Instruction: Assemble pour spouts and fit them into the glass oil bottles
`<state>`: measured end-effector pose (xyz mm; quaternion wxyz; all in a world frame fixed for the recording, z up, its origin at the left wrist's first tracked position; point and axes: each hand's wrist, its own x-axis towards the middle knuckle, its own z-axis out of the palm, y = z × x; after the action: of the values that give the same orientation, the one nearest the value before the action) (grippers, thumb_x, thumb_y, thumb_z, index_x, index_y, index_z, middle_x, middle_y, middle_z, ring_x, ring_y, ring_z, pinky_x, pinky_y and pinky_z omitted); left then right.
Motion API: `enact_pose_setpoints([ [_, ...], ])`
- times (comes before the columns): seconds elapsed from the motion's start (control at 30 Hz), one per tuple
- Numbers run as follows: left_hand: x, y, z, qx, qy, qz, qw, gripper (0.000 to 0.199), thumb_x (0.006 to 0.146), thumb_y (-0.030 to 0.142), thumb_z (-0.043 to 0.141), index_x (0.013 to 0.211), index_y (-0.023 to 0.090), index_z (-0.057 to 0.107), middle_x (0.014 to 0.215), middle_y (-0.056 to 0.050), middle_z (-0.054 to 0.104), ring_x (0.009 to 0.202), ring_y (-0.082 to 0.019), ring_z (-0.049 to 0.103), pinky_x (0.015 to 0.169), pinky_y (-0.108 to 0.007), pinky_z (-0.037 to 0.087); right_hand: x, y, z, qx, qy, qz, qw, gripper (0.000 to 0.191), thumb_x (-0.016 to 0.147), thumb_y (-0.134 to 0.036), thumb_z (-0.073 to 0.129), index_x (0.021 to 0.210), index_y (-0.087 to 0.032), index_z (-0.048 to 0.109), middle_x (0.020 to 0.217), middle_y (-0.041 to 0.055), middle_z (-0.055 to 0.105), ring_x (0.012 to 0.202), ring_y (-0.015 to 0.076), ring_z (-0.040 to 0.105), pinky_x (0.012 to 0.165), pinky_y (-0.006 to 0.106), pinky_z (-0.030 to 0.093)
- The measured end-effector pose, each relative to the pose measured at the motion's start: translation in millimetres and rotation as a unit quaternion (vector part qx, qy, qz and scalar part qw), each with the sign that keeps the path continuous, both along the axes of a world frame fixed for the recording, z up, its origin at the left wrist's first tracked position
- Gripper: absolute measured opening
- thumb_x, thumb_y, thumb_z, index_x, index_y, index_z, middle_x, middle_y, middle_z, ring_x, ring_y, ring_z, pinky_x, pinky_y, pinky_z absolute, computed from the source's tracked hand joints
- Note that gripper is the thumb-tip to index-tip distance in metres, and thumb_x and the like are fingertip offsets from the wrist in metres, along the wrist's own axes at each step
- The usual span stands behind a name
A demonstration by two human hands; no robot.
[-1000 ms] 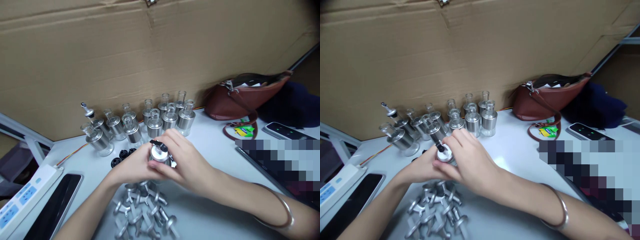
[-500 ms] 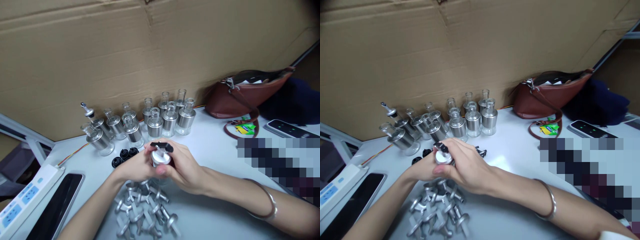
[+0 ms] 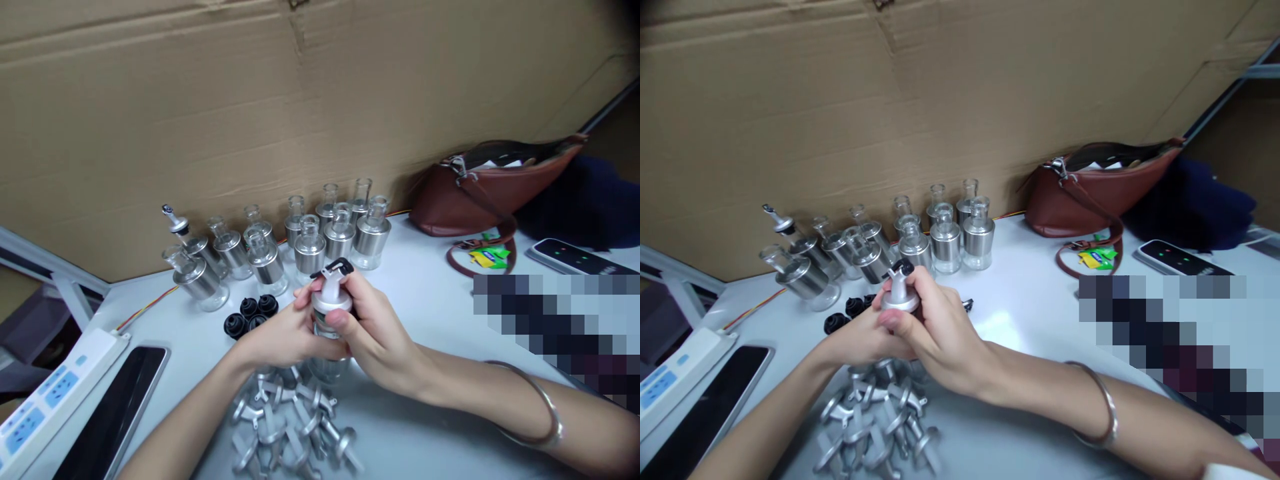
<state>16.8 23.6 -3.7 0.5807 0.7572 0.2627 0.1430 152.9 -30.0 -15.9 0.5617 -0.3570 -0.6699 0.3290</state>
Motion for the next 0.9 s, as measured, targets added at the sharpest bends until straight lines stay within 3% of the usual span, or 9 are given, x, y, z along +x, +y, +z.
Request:
enact_pose_setpoints([
  [0.33,0,-2,2.8,-0.011,-0.013,-0.026,1.000,0.016,0.066,0.020,0.065,0.079,0.020,0.055,0.081,0.000,0.057,0.091,-0.023,0.058,0.087,-0.038,0.050,-2,-6,0.9,-0.089,0.075,0.026,0.993,0.037,0.090,-0.059,0.050,0.089,-0.022,0.049,0.091,0.0052,0.070,0.084,0.0164,0.067,0.075,0.028,0.053],
  [0.4,-1,-2,3.4,-0.020,-0.026,-0.067,0.997,0.011,0.072,0.020,0.065,0.075,0.020,0.054,0.080,0.000,0.060,0.087,-0.020,0.060,0.085,-0.036,0.051,-1,-5,7.0,-0.152,0.125,0.028,0.980,0.040,0.090,-0.062,0.047,0.092,-0.023,0.050,0.084,0.0032,0.070,0.070,0.0149,0.066,0.061,0.026,0.053],
  [0.47,-1,-2,4.0,-0.022,-0.042,-0.102,0.994,0.012,0.076,0.019,0.064,0.072,0.020,0.053,0.084,-0.001,0.062,0.088,-0.019,0.060,0.086,-0.035,0.050,0,-2,14.8,-0.237,0.199,0.033,0.950,0.044,0.089,-0.067,0.042,0.095,-0.024,0.049,0.074,0.0010,0.069,0.052,0.0141,0.062,0.036,0.022,0.042],
  [0.53,-1,-2,4.0,-0.038,-0.050,-0.104,0.993,0.013,0.078,0.019,0.065,0.073,0.020,0.053,0.087,-0.002,0.063,0.089,-0.018,0.060,0.083,-0.034,0.050,3,2,22.2,-0.282,0.252,0.040,0.925,0.046,0.085,-0.069,0.047,0.094,-0.024,0.049,0.071,0.0008,0.068,0.051,0.0158,0.063,0.027,0.020,0.032],
  [0.6,0,-2,2.8,-0.058,-0.057,-0.086,0.993,0.015,0.076,0.021,0.069,0.075,0.019,0.054,0.086,-0.002,0.063,0.083,-0.017,0.060,0.077,-0.032,0.049,6,6,27.9,-0.280,0.282,0.037,0.917,0.044,0.080,-0.066,0.057,0.090,-0.023,0.050,0.075,0.0015,0.069,0.063,0.0170,0.068,0.036,0.020,0.044],
  [0.67,0,-2,0.3,-0.055,-0.066,-0.071,0.994,0.021,0.074,0.027,0.074,0.078,0.019,0.055,0.087,-0.003,0.063,0.081,-0.017,0.059,0.076,-0.031,0.048,11,8,32.5,-0.257,0.302,0.032,0.917,0.042,0.078,-0.062,0.063,0.086,-0.022,0.053,0.079,0.0009,0.070,0.073,0.0163,0.069,0.060,0.024,0.056],
  [0.73,-1,-1,-2.5,-0.017,-0.079,-0.051,0.995,0.029,0.077,0.040,0.074,0.081,0.019,0.054,0.088,-0.004,0.061,0.084,-0.019,0.058,0.077,-0.032,0.047,17,11,36.9,-0.222,0.311,0.021,0.924,0.038,0.080,-0.059,0.063,0.083,-0.022,0.054,0.079,-0.0003,0.068,0.074,0.0157,0.069,0.074,0.028,0.056],
  [0.83,-5,2,-2.3,0.053,-0.144,0.016,0.988,0.039,0.083,0.056,0.062,0.092,0.021,0.048,0.089,-0.002,0.058,0.083,-0.018,0.059,0.074,-0.032,0.048,29,13,44.9,-0.168,0.299,-0.010,0.939,0.031,0.086,-0.053,0.058,0.079,-0.023,0.055,0.074,-0.0008,0.064,0.069,0.0156,0.066,0.071,0.030,0.056],
  [0.9,-12,6,4.4,0.111,-0.244,0.064,0.961,0.037,0.086,0.055,0.060,0.099,0.025,0.044,0.089,0.001,0.055,0.080,-0.017,0.062,0.071,-0.032,0.051,37,13,50.9,-0.138,0.303,-0.028,0.943,0.029,0.088,-0.050,0.056,0.077,-0.024,0.057,0.073,-0.0004,0.063,0.066,0.0148,0.063,0.069,0.029,0.055],
])
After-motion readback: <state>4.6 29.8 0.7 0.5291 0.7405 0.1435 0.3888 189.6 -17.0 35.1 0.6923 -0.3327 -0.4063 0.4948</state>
